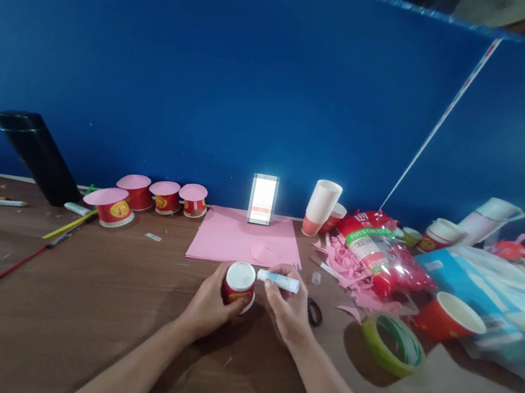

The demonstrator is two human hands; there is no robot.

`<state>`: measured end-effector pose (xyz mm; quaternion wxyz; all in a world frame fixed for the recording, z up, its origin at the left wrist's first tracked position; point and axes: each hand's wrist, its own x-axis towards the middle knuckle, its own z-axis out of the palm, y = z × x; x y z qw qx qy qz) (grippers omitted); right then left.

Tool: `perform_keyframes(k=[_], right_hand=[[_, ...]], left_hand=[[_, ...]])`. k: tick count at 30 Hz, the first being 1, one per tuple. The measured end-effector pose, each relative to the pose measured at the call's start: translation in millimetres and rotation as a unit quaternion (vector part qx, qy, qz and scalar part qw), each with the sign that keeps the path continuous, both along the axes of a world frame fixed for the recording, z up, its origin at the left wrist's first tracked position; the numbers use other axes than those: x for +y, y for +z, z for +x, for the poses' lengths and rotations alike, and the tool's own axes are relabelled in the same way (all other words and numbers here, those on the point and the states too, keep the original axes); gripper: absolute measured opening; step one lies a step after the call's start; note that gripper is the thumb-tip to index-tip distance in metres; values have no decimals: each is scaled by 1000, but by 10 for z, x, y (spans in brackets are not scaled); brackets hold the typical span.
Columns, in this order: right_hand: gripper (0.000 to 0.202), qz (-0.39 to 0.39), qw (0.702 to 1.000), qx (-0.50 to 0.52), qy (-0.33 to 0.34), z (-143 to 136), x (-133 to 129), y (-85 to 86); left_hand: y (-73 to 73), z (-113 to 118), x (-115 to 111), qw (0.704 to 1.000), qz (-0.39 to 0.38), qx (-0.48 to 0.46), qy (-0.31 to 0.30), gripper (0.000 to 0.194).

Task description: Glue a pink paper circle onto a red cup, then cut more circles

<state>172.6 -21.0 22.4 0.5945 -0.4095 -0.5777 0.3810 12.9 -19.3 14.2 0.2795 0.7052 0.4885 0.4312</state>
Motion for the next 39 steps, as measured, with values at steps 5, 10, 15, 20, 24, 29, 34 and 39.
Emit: perform_keyframes(k=[5,10,15,20,24,29,34,39], right_hand=[[13,29,999,-19,6,-22,-6,-2],[12,107,987,-115,-27,-18,-56,45],[14,155,971,-179,-22,11,-86,81],[14,162,967,-195,-23,23,-80,51],[14,161,967,-197,-22,22,-81,47],[13,132,975,-173,-35,22,-79,46],[11,84,987,-128,-46,6,-75,42],[8,35,995,-86,-26,-17,-77,33]], left_hand=[[4,-1,0,1000,-4,-4,-10,49],[5,0,-11,1000,-11,-5,-8,47],[-2,-5,-7,1000,-9,-4,-13,48],[-7,0,3,1000,-6,-5,-6,45],[-7,1,2,1000,-3,-6,-3,45],[3,1,-5,1000,-3,3,2,45],[6,-1,-3,1000,-13,8,8,48],[7,1,-1,1000,-10,6,4,47]])
